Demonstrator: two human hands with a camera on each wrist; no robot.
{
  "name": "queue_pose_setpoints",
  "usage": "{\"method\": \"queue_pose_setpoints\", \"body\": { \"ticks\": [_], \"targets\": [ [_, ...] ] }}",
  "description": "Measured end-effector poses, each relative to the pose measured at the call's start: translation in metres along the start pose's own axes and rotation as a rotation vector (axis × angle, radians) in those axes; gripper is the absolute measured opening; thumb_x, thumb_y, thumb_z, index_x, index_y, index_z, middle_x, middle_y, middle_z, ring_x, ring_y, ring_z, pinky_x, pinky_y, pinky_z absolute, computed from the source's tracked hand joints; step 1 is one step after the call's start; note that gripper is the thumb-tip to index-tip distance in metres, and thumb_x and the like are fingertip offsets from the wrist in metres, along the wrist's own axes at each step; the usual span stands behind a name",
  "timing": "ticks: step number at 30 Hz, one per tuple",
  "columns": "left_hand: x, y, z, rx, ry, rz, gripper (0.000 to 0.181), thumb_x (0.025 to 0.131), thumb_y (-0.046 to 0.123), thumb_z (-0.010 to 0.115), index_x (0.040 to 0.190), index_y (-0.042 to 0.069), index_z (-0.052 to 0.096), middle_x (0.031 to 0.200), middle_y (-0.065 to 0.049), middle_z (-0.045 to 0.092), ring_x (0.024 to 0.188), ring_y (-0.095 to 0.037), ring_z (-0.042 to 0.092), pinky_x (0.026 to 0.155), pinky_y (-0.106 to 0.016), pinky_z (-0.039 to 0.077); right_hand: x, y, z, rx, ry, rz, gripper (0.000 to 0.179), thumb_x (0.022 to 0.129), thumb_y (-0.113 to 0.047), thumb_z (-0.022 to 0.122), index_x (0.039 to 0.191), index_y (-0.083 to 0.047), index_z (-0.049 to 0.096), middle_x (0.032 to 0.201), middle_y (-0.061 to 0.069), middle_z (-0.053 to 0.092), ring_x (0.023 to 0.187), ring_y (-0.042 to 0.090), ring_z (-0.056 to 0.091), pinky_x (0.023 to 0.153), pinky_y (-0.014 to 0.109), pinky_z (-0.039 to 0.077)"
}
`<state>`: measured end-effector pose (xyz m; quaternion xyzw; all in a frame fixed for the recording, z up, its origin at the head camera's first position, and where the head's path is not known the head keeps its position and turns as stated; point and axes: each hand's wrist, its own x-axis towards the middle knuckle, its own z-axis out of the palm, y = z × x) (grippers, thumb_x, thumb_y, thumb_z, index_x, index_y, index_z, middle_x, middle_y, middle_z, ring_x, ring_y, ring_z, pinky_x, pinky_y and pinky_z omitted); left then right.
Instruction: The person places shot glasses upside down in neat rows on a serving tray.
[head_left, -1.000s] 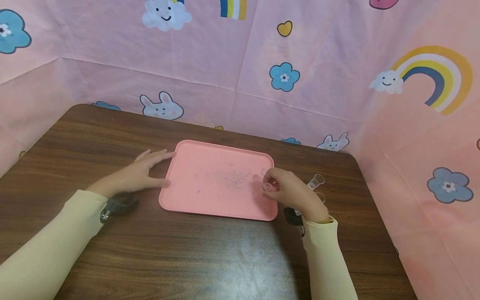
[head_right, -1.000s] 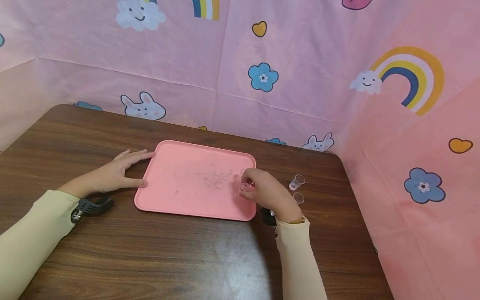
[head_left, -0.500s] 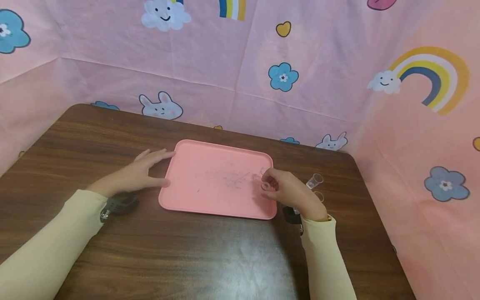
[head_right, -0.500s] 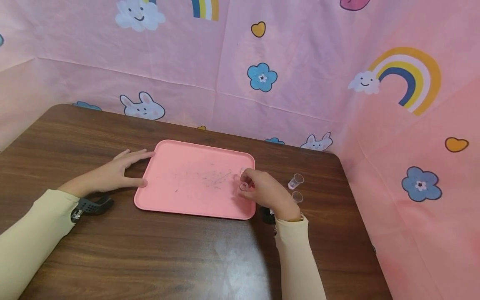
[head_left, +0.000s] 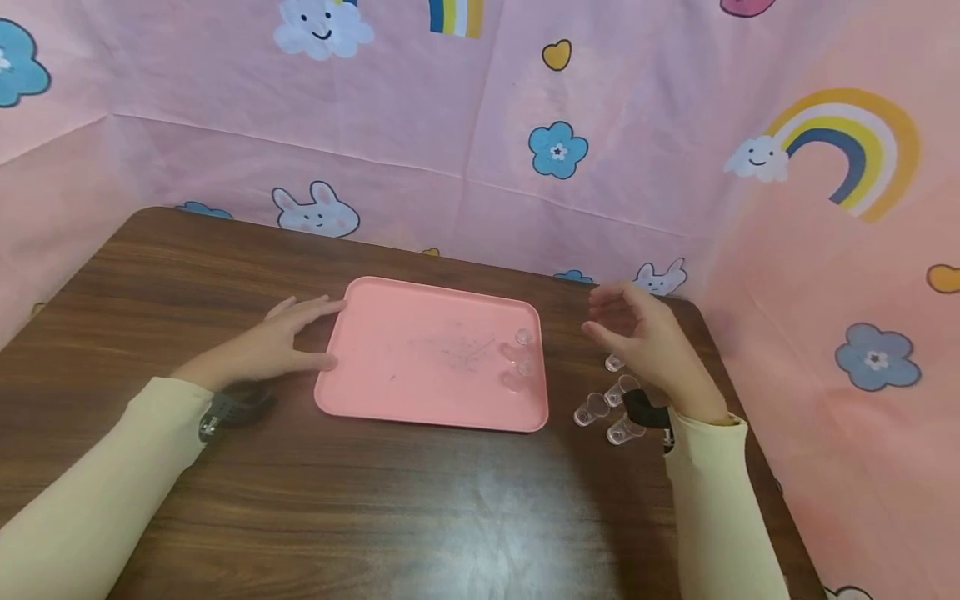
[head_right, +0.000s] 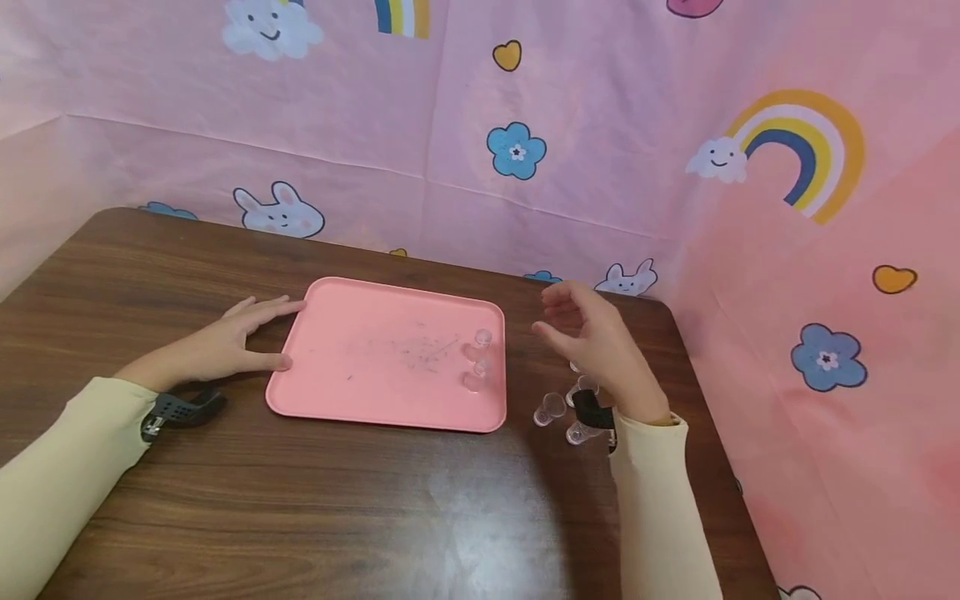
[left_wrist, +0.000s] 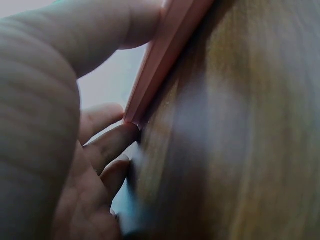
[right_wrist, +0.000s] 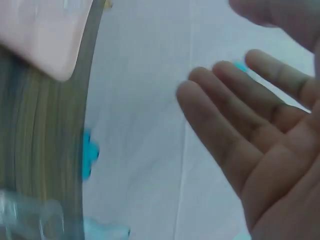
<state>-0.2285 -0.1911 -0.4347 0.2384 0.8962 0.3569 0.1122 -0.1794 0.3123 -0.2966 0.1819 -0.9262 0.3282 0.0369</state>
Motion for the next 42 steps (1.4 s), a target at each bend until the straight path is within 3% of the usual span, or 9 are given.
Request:
{"method": "queue_pose_setpoints", "body": {
  "ticks": [5, 10, 15, 21, 27, 42],
  "targets": [
    [-0.001, -0.002, -0.001, 0.01, -0.004, -0.015, 0.093, 0.088, 0.048, 0.078, 0.161, 0.011, 0.034, 0.167, -0.025, 0.026, 0.157, -0.046, 0.013, 0.126, -0.06, -0.007, 0.003, 0.035, -0.025, -0.065, -0.002, 0.081, 0.039, 0.095, -0.019, 0.078, 0.128, -0.005, 0.061, 0.12, 0.012, 0.069, 0.11, 0.03, 0.071, 0.092, 0.031, 0.058],
    [0.001, -0.002, 0.0, 0.015, -0.006, -0.013, 0.093, 0.089, 0.049, 0.078, 0.161, 0.011, 0.034, 0.167, -0.025, 0.026, 0.156, -0.045, 0.014, 0.127, -0.059, -0.007, -0.005, 0.066, -0.032, -0.091, -0.104, 0.164, 0.044, 0.093, -0.016, 0.08, 0.13, -0.001, 0.06, 0.127, 0.02, 0.068, 0.119, 0.037, 0.067, 0.101, 0.051, 0.054],
    [0.001, -0.002, 0.0, 0.009, 0.0, -0.012, 0.092, 0.088, 0.047, 0.079, 0.161, 0.012, 0.035, 0.167, -0.025, 0.026, 0.156, -0.045, 0.015, 0.127, -0.059, -0.007, -0.012, 0.085, -0.031, -0.076, -0.217, 0.204, 0.048, 0.093, -0.014, 0.079, 0.133, 0.002, 0.059, 0.132, 0.025, 0.065, 0.122, 0.041, 0.065, 0.103, 0.057, 0.052],
    [0.0, -0.002, 0.0, 0.001, -0.007, -0.028, 0.093, 0.088, 0.049, 0.078, 0.162, 0.013, 0.034, 0.167, -0.025, 0.025, 0.157, -0.046, 0.012, 0.126, -0.062, -0.006, -0.013, 0.094, -0.029, -0.119, -0.234, 0.192, 0.045, 0.092, -0.013, 0.08, 0.131, 0.003, 0.061, 0.128, 0.023, 0.067, 0.121, 0.041, 0.064, 0.105, 0.057, 0.051],
    [0.0, -0.001, 0.0, 0.015, -0.008, -0.031, 0.093, 0.088, 0.049, 0.078, 0.162, 0.013, 0.034, 0.167, -0.024, 0.026, 0.157, -0.045, 0.013, 0.126, -0.061, -0.006, -0.015, 0.102, -0.025, -0.186, -0.222, 0.187, 0.038, 0.092, -0.01, 0.079, 0.125, 0.002, 0.065, 0.116, 0.021, 0.071, 0.111, 0.04, 0.067, 0.098, 0.057, 0.054],
    [0.0, 0.001, -0.001, -0.01, -0.004, -0.027, 0.093, 0.088, 0.047, 0.079, 0.161, 0.011, 0.035, 0.167, -0.024, 0.026, 0.157, -0.045, 0.013, 0.126, -0.062, -0.006, -0.014, 0.107, -0.019, -0.178, -0.242, 0.199, 0.031, 0.093, -0.007, 0.076, 0.121, 0.002, 0.064, 0.11, 0.019, 0.073, 0.102, 0.036, 0.072, 0.09, 0.051, 0.058]
  ]
}}
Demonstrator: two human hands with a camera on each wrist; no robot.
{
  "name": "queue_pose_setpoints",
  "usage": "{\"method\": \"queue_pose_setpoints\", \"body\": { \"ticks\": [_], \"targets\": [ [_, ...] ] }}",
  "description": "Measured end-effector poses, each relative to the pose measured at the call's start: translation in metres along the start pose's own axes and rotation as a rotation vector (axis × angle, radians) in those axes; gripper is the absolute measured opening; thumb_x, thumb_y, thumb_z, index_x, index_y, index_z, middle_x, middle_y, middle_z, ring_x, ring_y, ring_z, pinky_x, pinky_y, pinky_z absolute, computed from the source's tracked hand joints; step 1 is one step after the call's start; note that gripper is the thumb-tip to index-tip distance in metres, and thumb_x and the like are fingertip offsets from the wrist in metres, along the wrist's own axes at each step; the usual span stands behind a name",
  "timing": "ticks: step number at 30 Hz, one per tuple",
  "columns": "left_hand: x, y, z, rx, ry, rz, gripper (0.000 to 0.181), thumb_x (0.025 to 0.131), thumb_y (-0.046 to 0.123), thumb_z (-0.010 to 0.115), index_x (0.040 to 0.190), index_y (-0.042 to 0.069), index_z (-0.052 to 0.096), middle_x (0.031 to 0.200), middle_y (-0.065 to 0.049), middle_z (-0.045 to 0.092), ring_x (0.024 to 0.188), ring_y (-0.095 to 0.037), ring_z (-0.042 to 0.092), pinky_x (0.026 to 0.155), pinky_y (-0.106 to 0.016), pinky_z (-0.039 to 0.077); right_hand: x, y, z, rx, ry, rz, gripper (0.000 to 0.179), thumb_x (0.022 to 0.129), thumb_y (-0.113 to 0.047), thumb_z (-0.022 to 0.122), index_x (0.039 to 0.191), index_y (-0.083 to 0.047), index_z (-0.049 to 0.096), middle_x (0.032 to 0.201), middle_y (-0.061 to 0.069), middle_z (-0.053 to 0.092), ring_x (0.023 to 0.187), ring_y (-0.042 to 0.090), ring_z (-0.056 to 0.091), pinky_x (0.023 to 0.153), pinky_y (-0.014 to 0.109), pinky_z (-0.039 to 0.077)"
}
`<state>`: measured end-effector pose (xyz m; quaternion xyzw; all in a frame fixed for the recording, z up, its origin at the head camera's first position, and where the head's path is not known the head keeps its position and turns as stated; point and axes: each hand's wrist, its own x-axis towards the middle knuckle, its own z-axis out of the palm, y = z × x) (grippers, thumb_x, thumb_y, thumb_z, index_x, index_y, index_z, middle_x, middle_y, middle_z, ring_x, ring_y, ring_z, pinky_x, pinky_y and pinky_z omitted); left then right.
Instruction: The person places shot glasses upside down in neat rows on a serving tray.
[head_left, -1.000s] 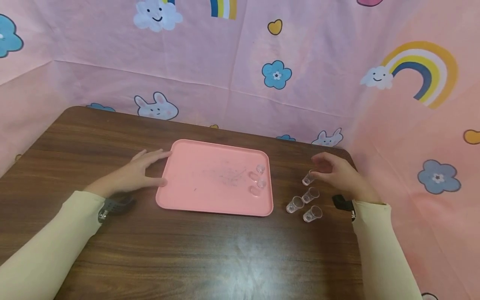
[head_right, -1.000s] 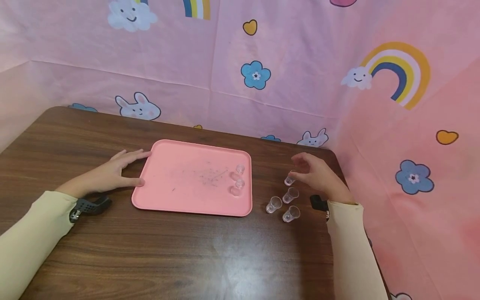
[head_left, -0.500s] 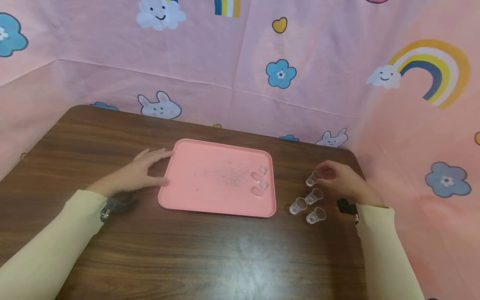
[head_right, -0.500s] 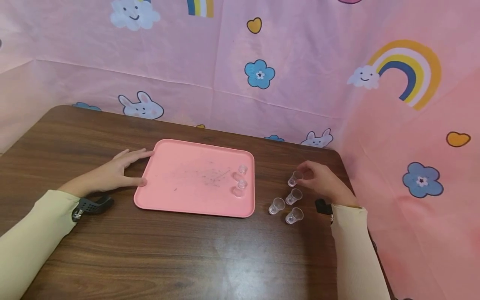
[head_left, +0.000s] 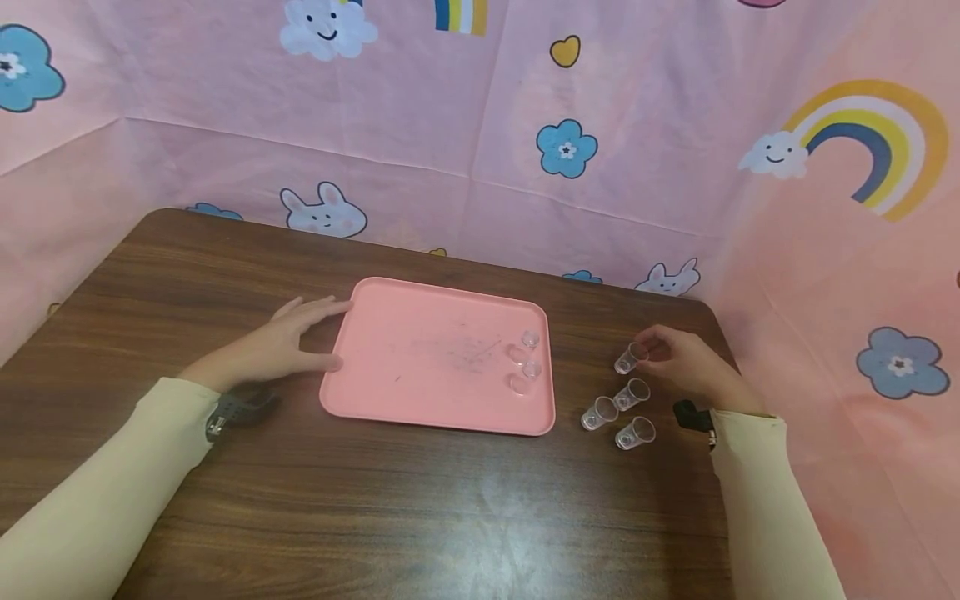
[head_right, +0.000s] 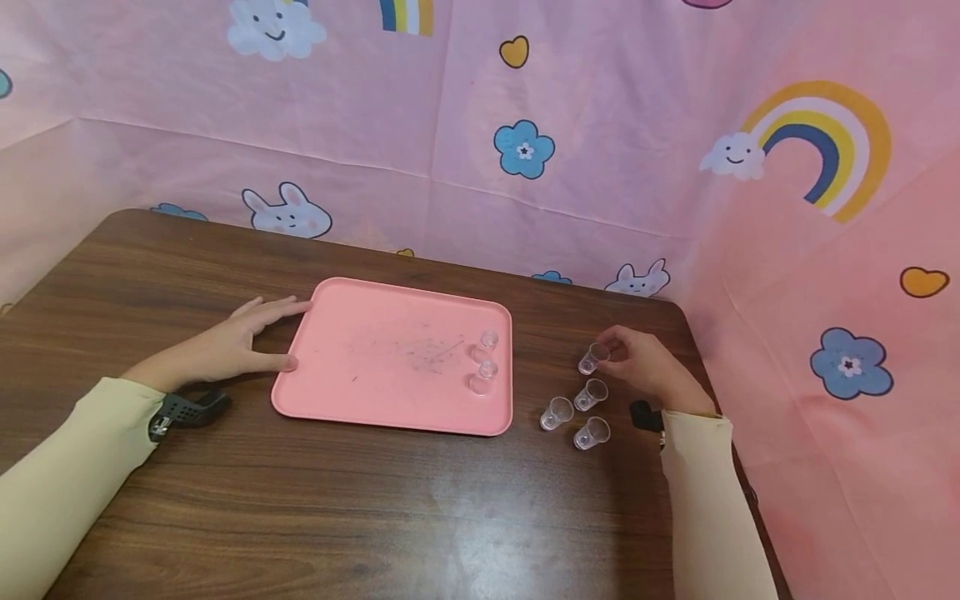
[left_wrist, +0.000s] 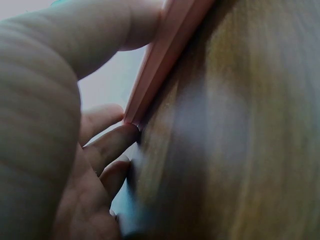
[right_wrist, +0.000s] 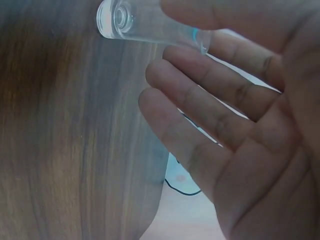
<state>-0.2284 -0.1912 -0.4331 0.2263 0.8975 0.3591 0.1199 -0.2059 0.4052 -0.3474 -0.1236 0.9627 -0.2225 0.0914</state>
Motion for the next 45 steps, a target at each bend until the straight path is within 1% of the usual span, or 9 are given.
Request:
{"method": "queue_pose_setpoints", "body": {
  "ticks": [8, 12, 16, 20, 27, 33, 38, 40, 45],
  "targets": [
    [0.001, 0.001, 0.0, 0.0, -0.008, -0.01, 0.094, 0.088, 0.049, 0.079, 0.162, 0.012, 0.033, 0.168, -0.024, 0.025, 0.157, -0.046, 0.009, 0.125, -0.064, -0.005, -0.003, -0.005, -0.005, -0.033, 0.034, 0.017, 0.025, 0.096, -0.008, 0.072, 0.119, -0.003, 0.065, 0.11, 0.015, 0.072, 0.105, 0.033, 0.07, 0.093, 0.052, 0.056],
    [-0.001, 0.003, -0.001, -0.008, -0.012, -0.033, 0.095, 0.087, 0.049, 0.079, 0.162, 0.013, 0.033, 0.168, -0.025, 0.022, 0.157, -0.048, 0.003, 0.123, -0.069, -0.003, -0.003, -0.02, -0.01, -0.028, 0.11, -0.028, 0.025, 0.095, -0.008, 0.074, 0.118, -0.004, 0.064, 0.107, 0.013, 0.071, 0.101, 0.029, 0.07, 0.092, 0.047, 0.056],
    [0.0, 0.003, -0.001, -0.002, -0.013, -0.029, 0.095, 0.088, 0.049, 0.079, 0.162, 0.012, 0.033, 0.168, -0.025, 0.023, 0.157, -0.049, 0.004, 0.123, -0.069, -0.003, -0.004, -0.042, -0.009, 0.025, 0.169, -0.065, 0.025, 0.096, -0.008, 0.074, 0.118, -0.005, 0.065, 0.109, 0.011, 0.071, 0.103, 0.027, 0.07, 0.09, 0.038, 0.058],
    [0.0, 0.001, -0.002, 0.007, -0.014, -0.023, 0.094, 0.088, 0.049, 0.079, 0.162, 0.012, 0.033, 0.168, -0.026, 0.023, 0.157, -0.048, 0.007, 0.124, -0.067, -0.004, 0.0, -0.063, -0.002, 0.115, 0.178, -0.077, 0.025, 0.097, -0.013, 0.073, 0.12, -0.008, 0.063, 0.114, 0.01, 0.069, 0.109, 0.027, 0.07, 0.092, 0.035, 0.059],
    [0.001, 0.0, -0.002, -0.009, -0.014, -0.022, 0.094, 0.088, 0.049, 0.079, 0.162, 0.013, 0.033, 0.168, -0.024, 0.023, 0.157, -0.047, 0.006, 0.124, -0.068, -0.004, 0.011, -0.093, 0.016, 0.225, 0.194, -0.129, 0.028, 0.096, -0.013, 0.075, 0.121, -0.009, 0.063, 0.112, 0.008, 0.068, 0.106, 0.025, 0.071, 0.091, 0.044, 0.06],
    [0.0, -0.001, -0.001, -0.009, -0.012, -0.033, 0.095, 0.087, 0.049, 0.079, 0.162, 0.014, 0.033, 0.168, -0.023, 0.024, 0.157, -0.047, 0.005, 0.124, -0.068, -0.004, 0.024, -0.108, 0.032, 0.305, 0.2, -0.191, 0.031, 0.094, -0.008, 0.077, 0.121, -0.008, 0.063, 0.113, 0.008, 0.068, 0.105, 0.025, 0.071, 0.093, 0.048, 0.06],
    [0.0, -0.002, -0.001, -0.004, 0.0, -0.001, 0.092, 0.088, 0.046, 0.08, 0.161, 0.011, 0.036, 0.167, -0.024, 0.027, 0.157, -0.046, 0.011, 0.126, -0.062, -0.005, 0.032, -0.12, 0.04, 0.324, 0.22, -0.236, 0.03, 0.094, -0.011, 0.077, 0.121, -0.01, 0.064, 0.114, 0.006, 0.068, 0.105, 0.023, 0.069, 0.095, 0.046, 0.06],
    [0.0, -0.003, -0.001, -0.002, 0.006, 0.019, 0.091, 0.088, 0.044, 0.08, 0.16, 0.01, 0.037, 0.166, -0.025, 0.029, 0.156, -0.045, 0.015, 0.127, -0.059, -0.006, 0.034, -0.123, 0.043, 0.334, 0.226, -0.245, 0.029, 0.095, -0.013, 0.077, 0.121, -0.011, 0.064, 0.114, 0.006, 0.067, 0.105, 0.023, 0.069, 0.095, 0.046, 0.06],
    [0.001, -0.006, 0.0, -0.002, -0.006, 0.018, 0.091, 0.089, 0.046, 0.079, 0.161, 0.012, 0.035, 0.167, -0.024, 0.027, 0.157, -0.045, 0.013, 0.126, -0.06, -0.007, 0.036, -0.128, 0.05, 0.366, 0.224, -0.243, 0.03, 0.096, -0.017, 0.076, 0.123, -0.013, 0.062, 0.114, 0.005, 0.067, 0.102, 0.022, 0.07, 0.09, 0.044, 0.06]
  ]
}}
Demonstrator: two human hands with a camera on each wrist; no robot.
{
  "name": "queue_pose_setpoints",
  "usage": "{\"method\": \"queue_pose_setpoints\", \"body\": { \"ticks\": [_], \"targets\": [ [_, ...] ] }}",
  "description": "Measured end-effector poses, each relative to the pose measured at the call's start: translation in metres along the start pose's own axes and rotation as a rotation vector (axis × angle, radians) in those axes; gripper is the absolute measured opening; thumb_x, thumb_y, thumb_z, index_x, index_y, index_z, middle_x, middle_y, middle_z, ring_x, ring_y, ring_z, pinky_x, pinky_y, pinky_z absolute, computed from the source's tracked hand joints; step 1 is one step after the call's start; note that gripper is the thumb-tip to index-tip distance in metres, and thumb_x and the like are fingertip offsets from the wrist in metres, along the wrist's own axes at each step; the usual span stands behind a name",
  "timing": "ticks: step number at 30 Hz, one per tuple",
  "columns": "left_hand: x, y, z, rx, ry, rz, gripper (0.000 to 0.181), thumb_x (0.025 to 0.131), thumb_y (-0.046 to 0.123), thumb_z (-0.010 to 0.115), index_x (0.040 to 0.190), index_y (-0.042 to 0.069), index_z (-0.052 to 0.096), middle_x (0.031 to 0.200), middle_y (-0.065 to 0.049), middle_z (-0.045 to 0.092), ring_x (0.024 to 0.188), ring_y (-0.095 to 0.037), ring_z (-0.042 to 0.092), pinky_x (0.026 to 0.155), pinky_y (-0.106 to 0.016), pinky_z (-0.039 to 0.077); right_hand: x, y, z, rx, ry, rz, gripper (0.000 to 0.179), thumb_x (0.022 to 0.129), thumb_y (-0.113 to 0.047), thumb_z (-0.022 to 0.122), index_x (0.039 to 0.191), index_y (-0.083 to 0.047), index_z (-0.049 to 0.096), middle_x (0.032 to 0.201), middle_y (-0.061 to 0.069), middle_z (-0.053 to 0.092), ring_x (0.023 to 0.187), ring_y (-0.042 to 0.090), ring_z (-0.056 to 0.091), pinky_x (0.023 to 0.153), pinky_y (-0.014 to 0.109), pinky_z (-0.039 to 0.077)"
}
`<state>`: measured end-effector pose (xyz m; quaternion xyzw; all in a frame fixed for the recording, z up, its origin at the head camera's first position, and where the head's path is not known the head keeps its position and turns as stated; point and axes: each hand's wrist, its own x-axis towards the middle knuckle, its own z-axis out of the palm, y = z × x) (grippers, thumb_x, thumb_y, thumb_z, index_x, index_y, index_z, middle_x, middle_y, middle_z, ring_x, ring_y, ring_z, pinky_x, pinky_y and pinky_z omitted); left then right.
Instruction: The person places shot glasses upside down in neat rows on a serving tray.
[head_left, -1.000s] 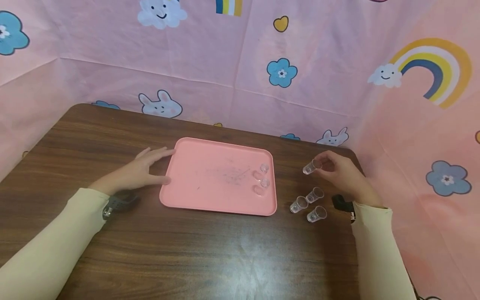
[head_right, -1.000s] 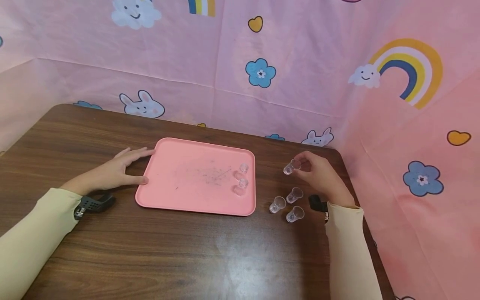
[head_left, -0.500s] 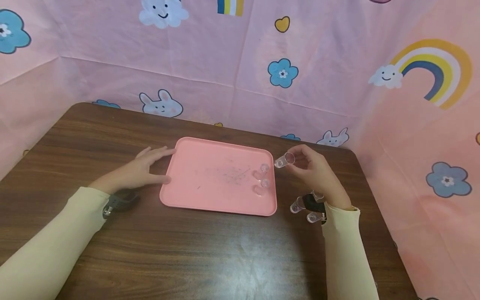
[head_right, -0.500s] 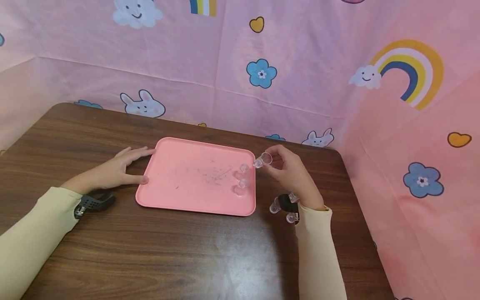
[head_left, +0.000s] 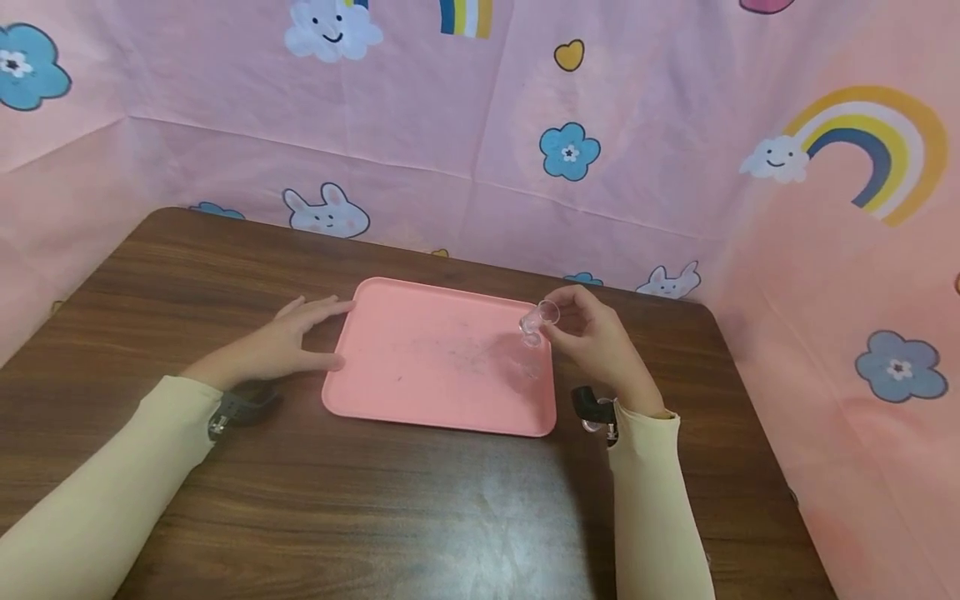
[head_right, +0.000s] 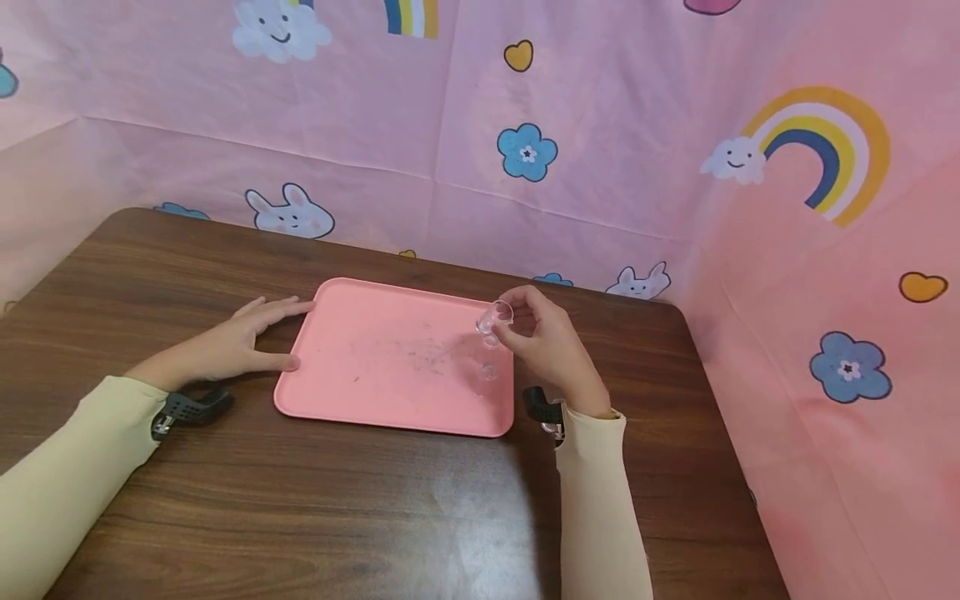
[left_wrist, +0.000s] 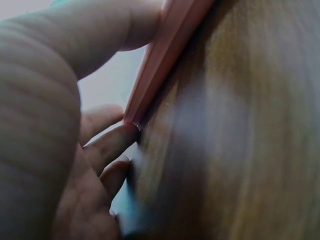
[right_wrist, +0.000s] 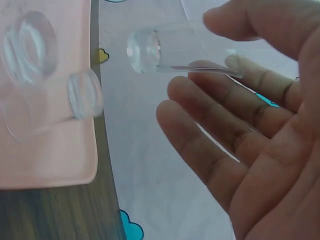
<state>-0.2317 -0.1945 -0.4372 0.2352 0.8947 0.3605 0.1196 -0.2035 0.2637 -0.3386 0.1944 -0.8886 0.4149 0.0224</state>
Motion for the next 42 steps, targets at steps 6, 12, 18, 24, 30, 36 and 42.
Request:
{"method": "queue_pose_setpoints", "body": {
  "ticks": [6, 12, 18, 24, 30, 36, 42],
  "targets": [
    [0.0, 0.002, 0.0, -0.008, -0.002, -0.023, 0.092, 0.088, 0.049, 0.079, 0.161, 0.014, 0.036, 0.168, -0.023, 0.026, 0.157, -0.046, 0.008, 0.125, -0.065, -0.005, 0.001, 0.0, 0.006, 0.009, 0.01, -0.033, 0.029, 0.098, -0.014, 0.073, 0.123, -0.01, 0.059, 0.113, 0.006, 0.067, 0.098, 0.021, 0.07, 0.086, 0.041, 0.059],
    [-0.002, 0.004, 0.0, -0.004, -0.001, -0.041, 0.093, 0.088, 0.049, 0.079, 0.161, 0.014, 0.035, 0.168, -0.025, 0.022, 0.156, -0.051, -0.001, 0.122, -0.072, -0.002, 0.003, 0.005, 0.014, 0.069, 0.034, -0.079, 0.03, 0.095, -0.008, 0.075, 0.121, -0.008, 0.059, 0.113, 0.008, 0.068, 0.096, 0.023, 0.068, 0.084, 0.036, 0.06],
    [-0.003, 0.002, 0.0, 0.004, 0.002, -0.032, 0.093, 0.088, 0.05, 0.079, 0.161, 0.014, 0.035, 0.168, -0.026, 0.023, 0.156, -0.049, 0.004, 0.124, -0.066, -0.005, 0.006, 0.007, 0.023, 0.166, 0.075, -0.132, 0.031, 0.097, -0.003, 0.071, 0.122, -0.001, 0.054, 0.125, 0.016, 0.067, 0.103, 0.026, 0.066, 0.084, 0.033, 0.059],
    [0.0, 0.002, -0.001, -0.001, 0.0, -0.02, 0.093, 0.088, 0.05, 0.079, 0.161, 0.013, 0.035, 0.168, -0.024, 0.025, 0.157, -0.046, 0.009, 0.125, -0.064, -0.006, 0.006, 0.003, 0.023, 0.311, 0.096, -0.175, 0.03, 0.097, 0.005, 0.066, 0.12, 0.004, 0.047, 0.129, 0.02, 0.066, 0.113, 0.032, 0.068, 0.095, 0.041, 0.058],
    [-0.001, 0.002, 0.0, 0.002, 0.006, 0.003, 0.092, 0.089, 0.047, 0.079, 0.16, 0.009, 0.035, 0.166, -0.025, 0.028, 0.156, -0.046, 0.014, 0.126, -0.06, -0.007, 0.007, -0.001, 0.025, 0.353, 0.084, -0.191, 0.029, 0.098, 0.005, 0.064, 0.12, 0.004, 0.044, 0.124, 0.022, 0.067, 0.112, 0.032, 0.068, 0.095, 0.038, 0.058],
    [-0.001, 0.001, 0.0, -0.002, 0.007, 0.004, 0.092, 0.089, 0.047, 0.079, 0.161, 0.01, 0.035, 0.167, -0.024, 0.028, 0.156, -0.045, 0.014, 0.127, -0.059, -0.008, 0.007, -0.003, 0.025, 0.349, 0.102, -0.177, 0.031, 0.1, 0.004, 0.062, 0.124, 0.005, 0.041, 0.12, 0.024, 0.066, 0.106, 0.028, 0.068, 0.091, 0.034, 0.06],
    [-0.001, 0.004, -0.001, -0.001, 0.008, -0.002, 0.092, 0.089, 0.046, 0.079, 0.161, 0.01, 0.036, 0.167, -0.024, 0.028, 0.156, -0.045, 0.014, 0.127, -0.059, -0.008, 0.007, -0.007, 0.024, 0.31, 0.144, -0.126, 0.035, 0.099, 0.003, 0.065, 0.127, 0.004, 0.043, 0.12, 0.022, 0.065, 0.104, 0.017, 0.068, 0.09, 0.033, 0.061]
  ]
}}
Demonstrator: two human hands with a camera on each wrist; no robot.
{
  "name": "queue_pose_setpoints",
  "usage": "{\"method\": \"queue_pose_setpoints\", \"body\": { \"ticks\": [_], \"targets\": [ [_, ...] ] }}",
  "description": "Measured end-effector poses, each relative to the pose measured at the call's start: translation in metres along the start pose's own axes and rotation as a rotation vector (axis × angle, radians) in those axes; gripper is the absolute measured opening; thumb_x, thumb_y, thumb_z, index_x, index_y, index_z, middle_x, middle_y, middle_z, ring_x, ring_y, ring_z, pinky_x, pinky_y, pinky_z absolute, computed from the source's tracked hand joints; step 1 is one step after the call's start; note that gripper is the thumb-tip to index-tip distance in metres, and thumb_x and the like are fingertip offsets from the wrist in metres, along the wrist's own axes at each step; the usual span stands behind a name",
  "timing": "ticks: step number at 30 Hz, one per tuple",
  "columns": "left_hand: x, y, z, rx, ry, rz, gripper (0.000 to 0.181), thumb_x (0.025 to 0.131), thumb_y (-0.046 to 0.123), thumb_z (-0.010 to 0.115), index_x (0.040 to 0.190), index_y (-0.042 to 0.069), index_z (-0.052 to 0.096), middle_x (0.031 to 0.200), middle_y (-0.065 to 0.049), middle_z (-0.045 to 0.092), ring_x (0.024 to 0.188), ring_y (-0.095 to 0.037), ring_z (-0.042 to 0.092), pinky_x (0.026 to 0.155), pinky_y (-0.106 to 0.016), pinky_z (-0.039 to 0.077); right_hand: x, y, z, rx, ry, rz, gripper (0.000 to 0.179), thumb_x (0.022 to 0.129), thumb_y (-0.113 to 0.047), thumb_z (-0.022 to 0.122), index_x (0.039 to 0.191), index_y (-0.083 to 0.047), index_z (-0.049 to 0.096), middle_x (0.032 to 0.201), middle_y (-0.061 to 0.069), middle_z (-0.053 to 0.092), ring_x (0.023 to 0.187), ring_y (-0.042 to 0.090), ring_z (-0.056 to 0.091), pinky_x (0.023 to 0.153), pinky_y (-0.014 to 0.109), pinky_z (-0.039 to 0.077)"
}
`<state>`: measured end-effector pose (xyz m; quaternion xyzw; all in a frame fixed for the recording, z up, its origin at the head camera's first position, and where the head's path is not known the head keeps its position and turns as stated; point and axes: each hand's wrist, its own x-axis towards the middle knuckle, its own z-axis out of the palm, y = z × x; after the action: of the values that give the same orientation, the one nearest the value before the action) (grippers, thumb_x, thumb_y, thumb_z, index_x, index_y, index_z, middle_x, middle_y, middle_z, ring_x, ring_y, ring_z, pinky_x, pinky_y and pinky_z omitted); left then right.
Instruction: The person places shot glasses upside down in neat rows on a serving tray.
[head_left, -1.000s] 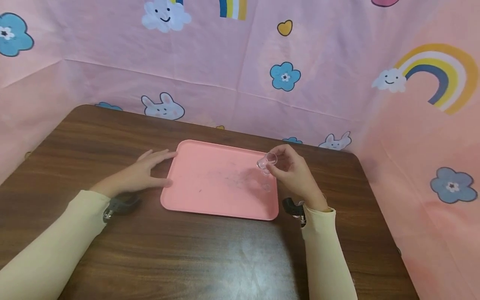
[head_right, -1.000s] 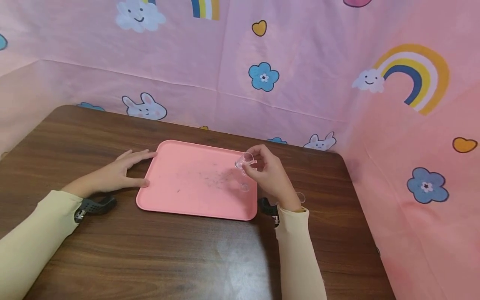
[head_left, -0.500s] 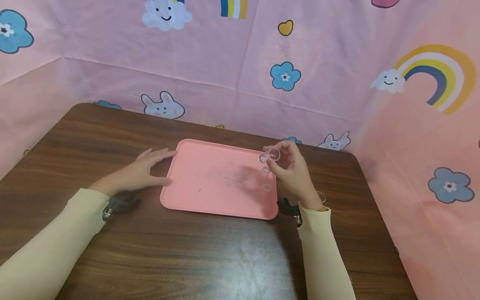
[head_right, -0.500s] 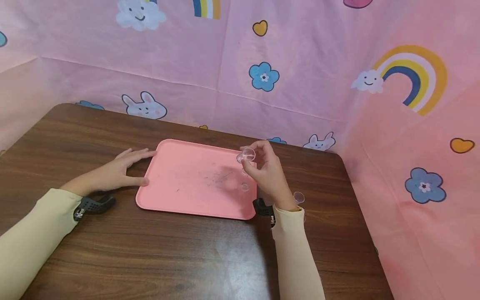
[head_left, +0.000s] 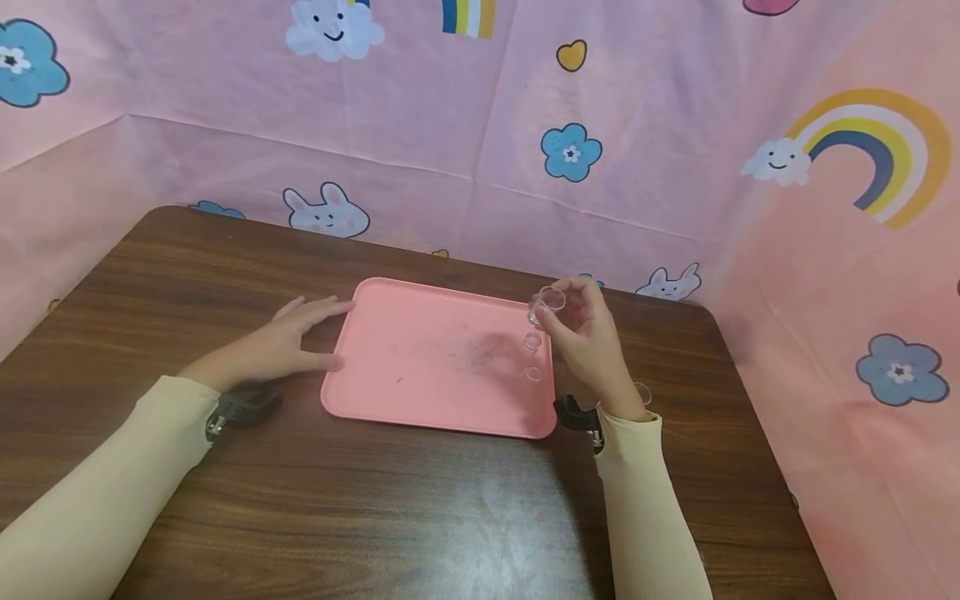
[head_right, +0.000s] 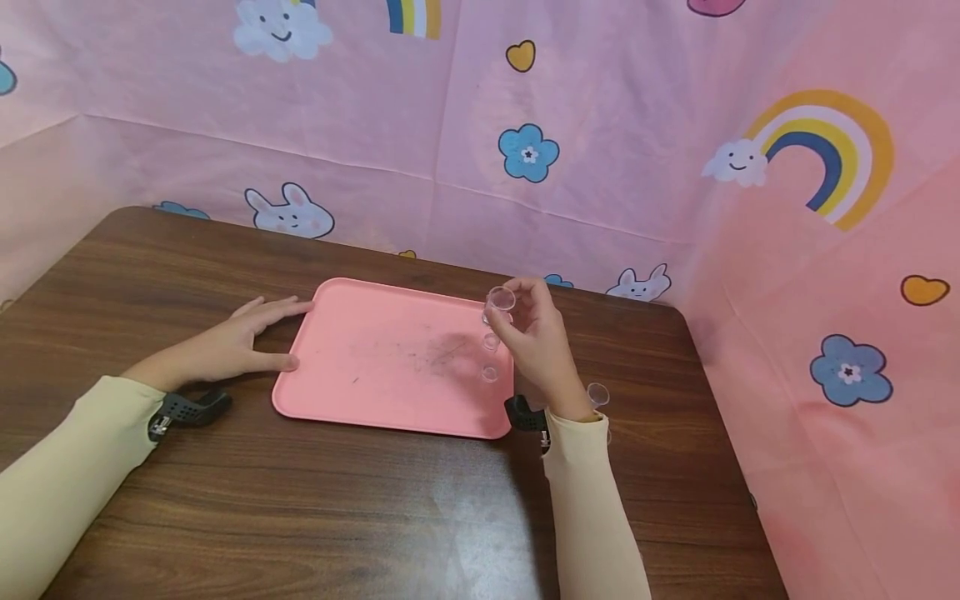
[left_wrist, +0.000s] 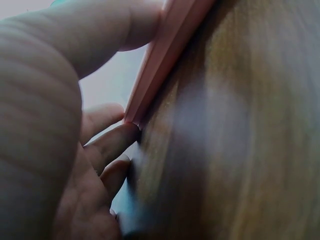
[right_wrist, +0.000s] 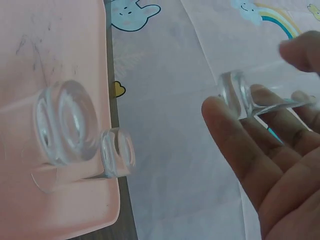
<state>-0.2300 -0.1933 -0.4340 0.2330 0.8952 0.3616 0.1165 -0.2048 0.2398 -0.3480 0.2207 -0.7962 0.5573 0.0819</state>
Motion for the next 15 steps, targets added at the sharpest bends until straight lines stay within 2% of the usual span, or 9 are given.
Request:
{"method": "queue_pose_setpoints", "body": {
  "ticks": [3, 9, 12, 15],
  "targets": [
    [0.0006, 0.0015, -0.0002, -0.002, -0.003, -0.002, 0.092, 0.089, 0.046, 0.079, 0.161, 0.01, 0.035, 0.167, -0.024, 0.028, 0.156, -0.045, 0.014, 0.127, -0.059, -0.008, 0.0001, -0.0009, 0.0003, -0.043, 0.013, 0.009, 0.035, 0.096, 0.001, 0.071, 0.125, 0.002, 0.05, 0.116, 0.016, 0.066, 0.102, 0.017, 0.067, 0.09, 0.027, 0.059],
    [0.0016, 0.002, -0.0007, -0.003, -0.009, -0.007, 0.092, 0.089, 0.047, 0.079, 0.161, 0.01, 0.035, 0.167, -0.024, 0.027, 0.156, -0.045, 0.015, 0.126, -0.059, -0.008, 0.0008, -0.0035, 0.0018, -0.136, -0.004, -0.022, 0.029, 0.095, -0.005, 0.075, 0.122, -0.006, 0.065, 0.113, 0.007, 0.071, 0.094, 0.018, 0.065, 0.079, 0.026, 0.059],
    [0.0015, 0.0017, -0.001, -0.002, -0.009, -0.006, 0.092, 0.088, 0.047, 0.079, 0.161, 0.01, 0.035, 0.167, -0.024, 0.027, 0.157, -0.045, 0.014, 0.127, -0.059, -0.008, 0.0009, -0.0037, 0.0017, -0.209, -0.004, -0.032, 0.03, 0.094, -0.009, 0.077, 0.123, -0.01, 0.069, 0.107, 0.005, 0.072, 0.09, 0.017, 0.063, 0.072, 0.024, 0.055],
    [0.0012, 0.0017, -0.001, -0.001, -0.006, 0.001, 0.092, 0.089, 0.046, 0.079, 0.16, 0.009, 0.036, 0.166, -0.024, 0.028, 0.156, -0.045, 0.015, 0.127, -0.058, -0.008, 0.0011, -0.0027, 0.0014, -0.27, 0.014, -0.019, 0.03, 0.095, -0.012, 0.077, 0.124, -0.01, 0.071, 0.107, 0.005, 0.073, 0.09, 0.017, 0.063, 0.071, 0.022, 0.052]
  ]
}}
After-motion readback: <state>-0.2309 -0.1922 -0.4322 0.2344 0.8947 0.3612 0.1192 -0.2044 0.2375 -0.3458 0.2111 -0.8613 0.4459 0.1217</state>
